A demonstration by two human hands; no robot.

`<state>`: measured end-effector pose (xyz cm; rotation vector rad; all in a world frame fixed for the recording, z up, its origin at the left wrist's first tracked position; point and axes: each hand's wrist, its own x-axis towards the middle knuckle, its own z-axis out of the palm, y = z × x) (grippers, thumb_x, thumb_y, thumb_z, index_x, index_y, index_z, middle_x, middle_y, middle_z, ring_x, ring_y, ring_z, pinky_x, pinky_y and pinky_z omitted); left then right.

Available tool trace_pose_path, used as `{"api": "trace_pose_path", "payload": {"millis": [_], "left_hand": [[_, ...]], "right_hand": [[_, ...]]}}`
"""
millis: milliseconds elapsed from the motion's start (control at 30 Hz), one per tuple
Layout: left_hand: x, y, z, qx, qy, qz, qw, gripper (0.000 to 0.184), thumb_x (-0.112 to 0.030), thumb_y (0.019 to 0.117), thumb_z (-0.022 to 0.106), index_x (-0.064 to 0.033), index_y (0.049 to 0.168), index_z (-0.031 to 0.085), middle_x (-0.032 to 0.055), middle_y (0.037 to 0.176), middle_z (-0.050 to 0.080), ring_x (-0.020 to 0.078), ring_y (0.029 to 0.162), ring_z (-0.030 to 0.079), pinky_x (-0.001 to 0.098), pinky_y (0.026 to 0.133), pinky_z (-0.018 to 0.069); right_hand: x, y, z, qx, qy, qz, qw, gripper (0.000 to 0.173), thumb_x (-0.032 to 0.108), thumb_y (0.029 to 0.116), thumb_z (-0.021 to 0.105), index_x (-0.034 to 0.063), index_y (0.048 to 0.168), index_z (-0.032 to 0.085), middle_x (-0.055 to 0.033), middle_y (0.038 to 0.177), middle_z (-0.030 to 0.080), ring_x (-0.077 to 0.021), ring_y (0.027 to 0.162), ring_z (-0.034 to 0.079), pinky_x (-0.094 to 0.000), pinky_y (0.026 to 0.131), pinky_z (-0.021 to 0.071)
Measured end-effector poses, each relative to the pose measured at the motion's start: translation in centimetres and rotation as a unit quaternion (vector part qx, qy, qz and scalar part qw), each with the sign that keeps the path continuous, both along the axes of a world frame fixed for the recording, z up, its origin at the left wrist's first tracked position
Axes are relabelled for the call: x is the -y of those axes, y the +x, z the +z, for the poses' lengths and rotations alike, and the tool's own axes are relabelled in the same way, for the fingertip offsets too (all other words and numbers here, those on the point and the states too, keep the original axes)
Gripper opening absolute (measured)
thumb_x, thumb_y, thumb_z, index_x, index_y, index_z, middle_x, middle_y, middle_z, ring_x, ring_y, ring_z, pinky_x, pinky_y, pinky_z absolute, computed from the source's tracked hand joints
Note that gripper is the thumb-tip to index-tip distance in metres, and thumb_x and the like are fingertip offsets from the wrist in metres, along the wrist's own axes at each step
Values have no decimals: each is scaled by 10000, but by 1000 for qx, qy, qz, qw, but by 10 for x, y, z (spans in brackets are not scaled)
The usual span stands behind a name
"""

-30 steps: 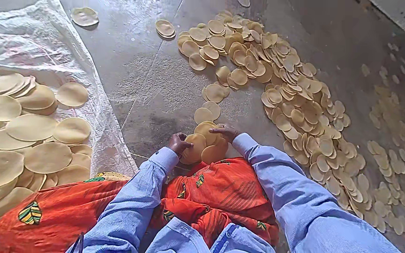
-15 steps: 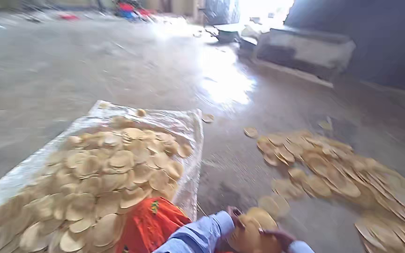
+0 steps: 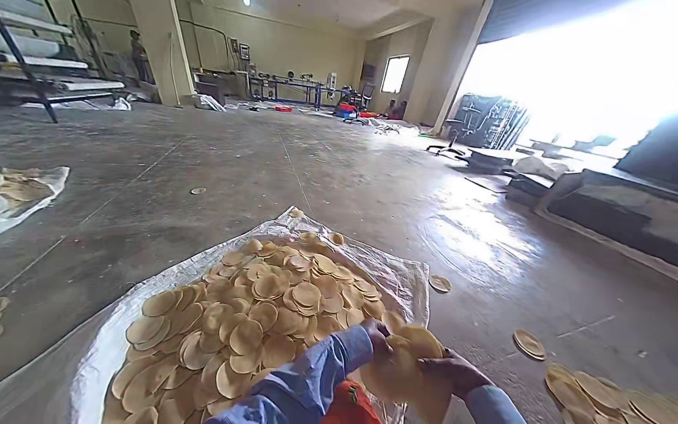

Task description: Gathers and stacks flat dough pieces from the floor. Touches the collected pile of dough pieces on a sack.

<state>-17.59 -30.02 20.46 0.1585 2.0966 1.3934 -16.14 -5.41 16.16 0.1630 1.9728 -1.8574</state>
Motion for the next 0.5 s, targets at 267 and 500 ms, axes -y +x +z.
{"api": "trace_pose_path", "payload": {"millis": [267, 500], "left_hand": [[170, -68, 97, -224, -256, 198, 919, 568, -189, 960, 715, 7, 1455, 519, 298, 1408, 568, 446, 1341, 536, 597, 1135, 406], [301, -17, -25, -130, -266, 341, 892, 397, -121, 930, 740, 58, 1266, 630, 277, 1203, 670, 434, 1161, 639, 614, 1040, 469]], "right_hand": [[238, 17, 41, 140, -153, -131, 969, 358, 221, 1078, 525, -21, 1341, 516, -178, 1090, 695, -235, 903, 717, -385, 776, 605], [237, 165, 28, 216, -169, 273, 922, 167, 117, 1034, 580, -8, 1129, 634, -123, 998, 752, -215, 876, 751, -369, 815, 636]]}}
